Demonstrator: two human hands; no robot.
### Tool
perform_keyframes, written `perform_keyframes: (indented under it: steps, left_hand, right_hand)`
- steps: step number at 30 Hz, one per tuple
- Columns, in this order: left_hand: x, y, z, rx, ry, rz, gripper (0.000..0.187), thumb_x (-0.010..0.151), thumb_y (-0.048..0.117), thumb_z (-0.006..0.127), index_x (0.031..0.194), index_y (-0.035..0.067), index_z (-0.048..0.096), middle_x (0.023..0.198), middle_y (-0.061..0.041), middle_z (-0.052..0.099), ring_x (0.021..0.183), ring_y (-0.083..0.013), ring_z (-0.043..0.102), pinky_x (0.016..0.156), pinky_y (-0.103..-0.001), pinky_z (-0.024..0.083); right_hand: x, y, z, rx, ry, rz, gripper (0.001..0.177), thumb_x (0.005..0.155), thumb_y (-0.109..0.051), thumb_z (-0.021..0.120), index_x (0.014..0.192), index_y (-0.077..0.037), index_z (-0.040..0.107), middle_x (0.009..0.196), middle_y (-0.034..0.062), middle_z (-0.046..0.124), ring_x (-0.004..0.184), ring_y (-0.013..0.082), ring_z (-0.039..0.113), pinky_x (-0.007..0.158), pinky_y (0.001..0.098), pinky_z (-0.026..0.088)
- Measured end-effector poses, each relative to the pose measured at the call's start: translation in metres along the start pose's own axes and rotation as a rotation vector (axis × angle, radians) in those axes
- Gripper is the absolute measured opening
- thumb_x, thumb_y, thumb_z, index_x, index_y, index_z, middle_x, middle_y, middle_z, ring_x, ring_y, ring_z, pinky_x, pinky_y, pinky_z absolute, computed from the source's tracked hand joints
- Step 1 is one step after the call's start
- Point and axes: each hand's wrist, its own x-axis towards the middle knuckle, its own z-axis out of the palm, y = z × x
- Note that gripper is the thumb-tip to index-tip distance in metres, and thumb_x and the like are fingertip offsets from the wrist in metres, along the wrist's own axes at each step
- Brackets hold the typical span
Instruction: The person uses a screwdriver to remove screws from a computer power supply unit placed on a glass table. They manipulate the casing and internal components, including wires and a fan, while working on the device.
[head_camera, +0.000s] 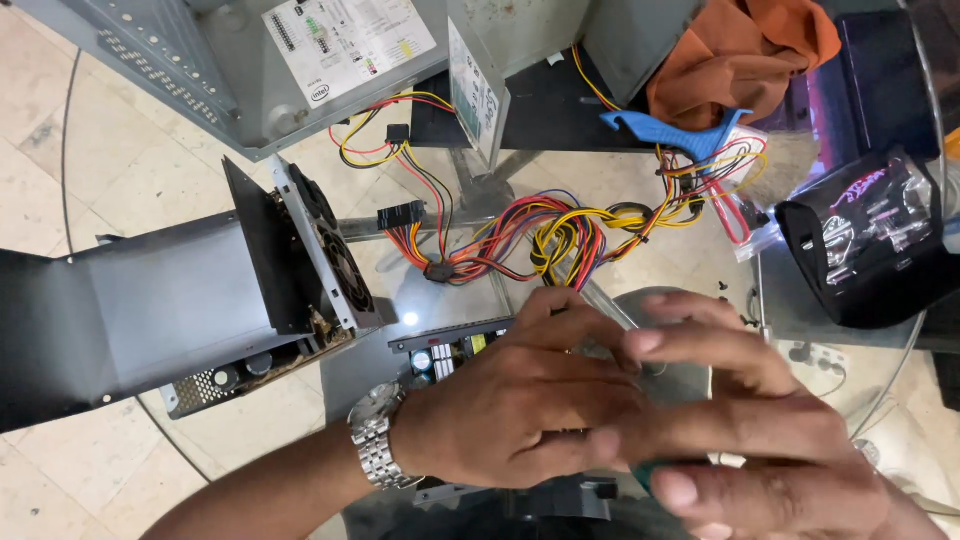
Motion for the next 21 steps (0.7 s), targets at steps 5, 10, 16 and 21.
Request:
perform_keyframes:
  steps: [5,10,16,21]
  left_hand:
    - [-0.002,-0.003,0.007,0.060,0.074,0.001,0.033,0.096,0.037,0.072,0.116,0.012,0.064,0.110,-0.005,0.071,0.119,-0.0284,0.065,0.107,-0.049,0.039]
    - [0.003,0.004,0.002,0.056,0.074,-0.018,0.036,0.090,0.041,0.075,0.107,0.011,0.068,0.104,0.000,0.072,0.121,-0.0278,0.063,0.109,-0.051,0.029]
    - [-0.001,0.001,0.002,-0.001,-0.041,0.040,0.017,0.106,0.025,0.057,0.105,0.007,0.058,0.096,-0.005,0.071,0.130,-0.0341,0.059,0.112,-0.057,0.028]
    - [-0.003,-0.003,0.005,0.106,-0.051,0.003,0.024,0.101,0.031,0.065,0.115,0.011,0.065,0.123,-0.004,0.071,0.136,-0.0306,0.057,0.117,-0.058,0.027]
  right_hand:
    - [0.000,-0.005,0.004,-0.111,0.102,0.058,0.006,0.088,-0.037,0.066,0.092,-0.040,0.063,0.090,-0.0108,0.074,0.101,0.0135,0.064,0.118,0.0623,0.050]
    - [0.021,0.012,-0.022,0.275,-0.325,-0.103,0.013,0.093,-0.025,0.072,0.106,-0.025,0.072,0.113,-0.0010,0.081,0.119,0.0259,0.072,0.118,0.0764,0.036]
    - [0.034,0.002,-0.012,0.490,-0.239,-0.028,0.040,0.106,-0.027,0.045,0.068,-0.015,0.053,0.096,0.0019,0.085,0.107,0.0316,0.083,0.113,0.0721,0.048]
    - [0.015,0.001,-0.011,0.250,-0.135,0.027,0.011,0.096,-0.031,0.062,0.106,-0.029,0.066,0.105,0.0011,0.079,0.113,0.0262,0.074,0.121,0.0700,0.045]
